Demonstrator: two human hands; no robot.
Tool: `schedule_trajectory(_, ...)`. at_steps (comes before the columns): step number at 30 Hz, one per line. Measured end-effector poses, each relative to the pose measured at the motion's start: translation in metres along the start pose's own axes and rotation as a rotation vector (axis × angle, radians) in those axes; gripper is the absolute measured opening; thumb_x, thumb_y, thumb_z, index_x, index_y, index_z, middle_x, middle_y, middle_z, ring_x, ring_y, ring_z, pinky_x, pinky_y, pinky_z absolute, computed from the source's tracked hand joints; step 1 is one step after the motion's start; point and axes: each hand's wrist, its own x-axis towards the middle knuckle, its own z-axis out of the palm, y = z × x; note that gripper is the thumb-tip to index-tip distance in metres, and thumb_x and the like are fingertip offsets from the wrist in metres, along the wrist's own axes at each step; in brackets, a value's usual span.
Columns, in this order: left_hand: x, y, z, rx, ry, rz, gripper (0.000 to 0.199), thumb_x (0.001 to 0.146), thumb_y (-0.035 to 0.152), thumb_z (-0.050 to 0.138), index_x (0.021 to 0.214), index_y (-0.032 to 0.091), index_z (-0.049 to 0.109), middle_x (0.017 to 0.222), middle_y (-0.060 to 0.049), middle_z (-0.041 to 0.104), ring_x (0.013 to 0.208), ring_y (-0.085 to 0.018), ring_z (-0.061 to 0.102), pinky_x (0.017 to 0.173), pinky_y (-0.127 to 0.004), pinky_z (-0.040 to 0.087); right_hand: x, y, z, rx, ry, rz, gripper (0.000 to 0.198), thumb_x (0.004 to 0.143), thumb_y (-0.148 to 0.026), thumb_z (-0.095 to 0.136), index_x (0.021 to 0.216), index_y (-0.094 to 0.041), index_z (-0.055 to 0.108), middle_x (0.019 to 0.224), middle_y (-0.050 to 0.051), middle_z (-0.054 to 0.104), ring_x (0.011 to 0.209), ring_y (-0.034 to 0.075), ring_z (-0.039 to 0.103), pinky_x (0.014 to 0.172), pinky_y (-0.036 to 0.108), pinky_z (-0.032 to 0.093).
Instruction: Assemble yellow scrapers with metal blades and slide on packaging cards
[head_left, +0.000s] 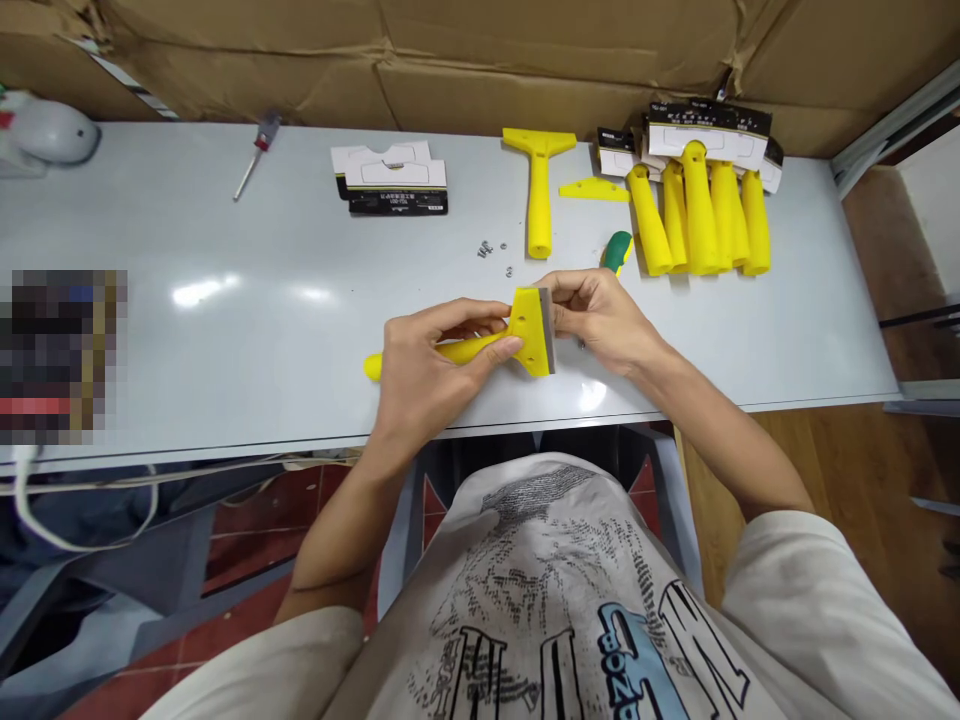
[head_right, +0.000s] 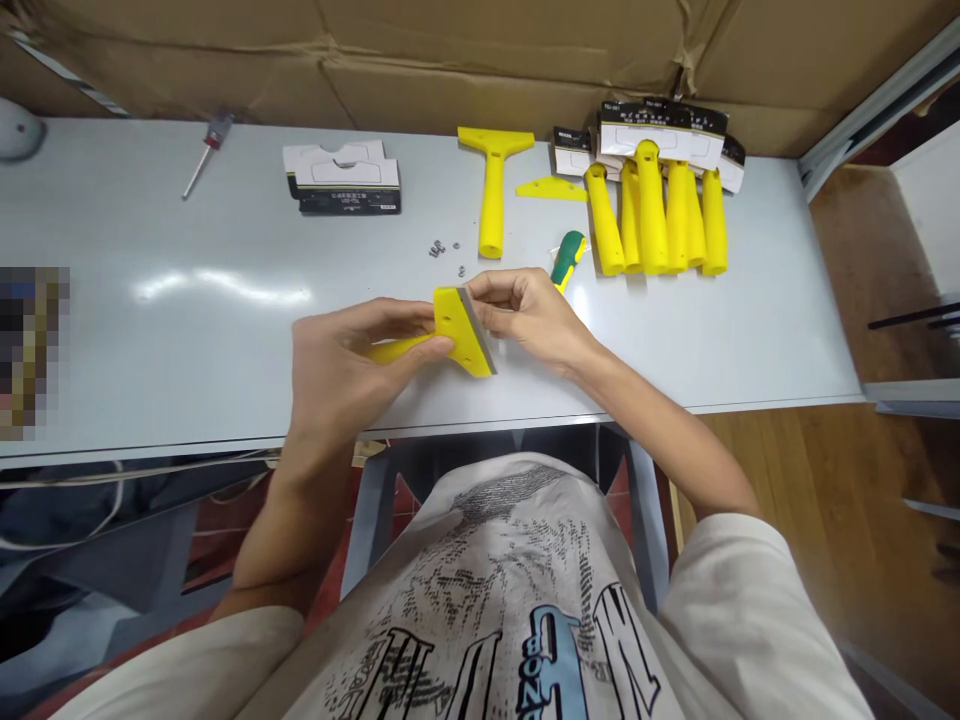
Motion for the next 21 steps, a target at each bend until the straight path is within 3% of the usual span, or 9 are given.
schedule_trajectory(3,0.001,-0.001,0.001,0.018,-0.012,0.028,0.021,0.092,0.033,0.091,0.112,0.028,0.088,0.107,-0.001,0.087,0.094,-0.023,0.083,0.094,-0.039,0.073,-0.005,-0.004,-0.001,-0.001,-0.008,0.008,0.057,0.075,-0.068,0.102,0.078,-0.017,0.077,0.076,0.0,0.068,0.066,0.009,0.049,0.059,0.024,0.04)
schedule_trajectory(7,0.0,-0.007,0.0,0.049,-0.019,0.121,0.021,0.097,0.036,0.088,0.116,0.028,0.085,0.115,-0.002,0.085,0.095,-0.02,0.082,0.093,-0.036,0.072,-0.012,-0.011,-0.006,-0.124,-0.027,-0.027,0.06,0.097,-0.078,0.078,0.084,-0.019,0.081,0.092,0.006,0.077,0.079,0.015,0.061,0.069,0.029,0.047)
schedule_trajectory(9,0.001,-0.012,-0.004,0.052,-0.017,0.148,0.02,0.099,0.036,0.087,0.117,0.029,0.084,0.116,-0.002,0.084,0.094,-0.02,0.081,0.093,-0.036,0.071,-0.01,-0.014,-0.01,-0.394,0.038,-0.157,0.053,0.105,-0.07,0.071,0.092,-0.02,0.084,0.101,0.008,0.08,0.087,0.018,0.067,0.074,0.033,0.051)
schedule_trajectory(11,0.003,-0.017,-0.011,0.039,-0.009,0.133,0.021,0.098,0.035,0.087,0.118,0.029,0.082,0.115,-0.002,0.083,0.095,-0.021,0.08,0.092,-0.036,0.07,-0.002,-0.016,-0.012,-0.792,0.176,-0.307,0.036,0.111,-0.05,0.069,0.103,-0.019,0.086,0.11,0.01,0.081,0.094,0.021,0.07,0.082,0.037,0.054)
schedule_trajectory(13,0.007,-0.022,-0.017,0.004,-0.018,0.091,0.023,0.097,0.034,0.086,0.119,0.028,0.08,0.116,-0.003,0.082,0.099,-0.021,0.079,0.09,-0.035,0.07,0.009,-0.017,-0.008,-1.194,0.256,-0.353,0.026,0.114,-0.03,0.062,0.111,-0.019,0.085,0.122,0.012,0.08,0.11,0.026,0.071,0.09,0.042,0.056)
schedule_trajectory(16,0.016,-0.026,-0.024,-0.069,-0.058,0.028,0.027,0.091,0.035,0.085,0.116,0.026,0.078,0.113,-0.005,0.081,0.101,-0.022,0.078,0.083,-0.033,0.069,0.03,-0.018,0.006,-1.609,0.13,-0.246,0.037,0.114,-0.012,0.047,0.111,-0.018,0.083,0.138,0.014,0.076,0.135,0.033,0.065,0.097,0.046,0.058)
schedule_trajectory(21,0.034,-0.026,-0.03,-0.155,-0.154,-0.112,0.036,0.084,0.041,0.091,0.11,0.023,0.075,0.108,-0.007,0.081,0.092,-0.023,0.08,0.067,-0.032,0.07,0.05,-0.012,0.012,-1.847,-0.104,-0.235,0.045,0.114,-0.005,0.036,0.115,-0.012,0.081,0.138,0.018,0.074,0.137,0.032,0.062,0.101,0.044,0.058)
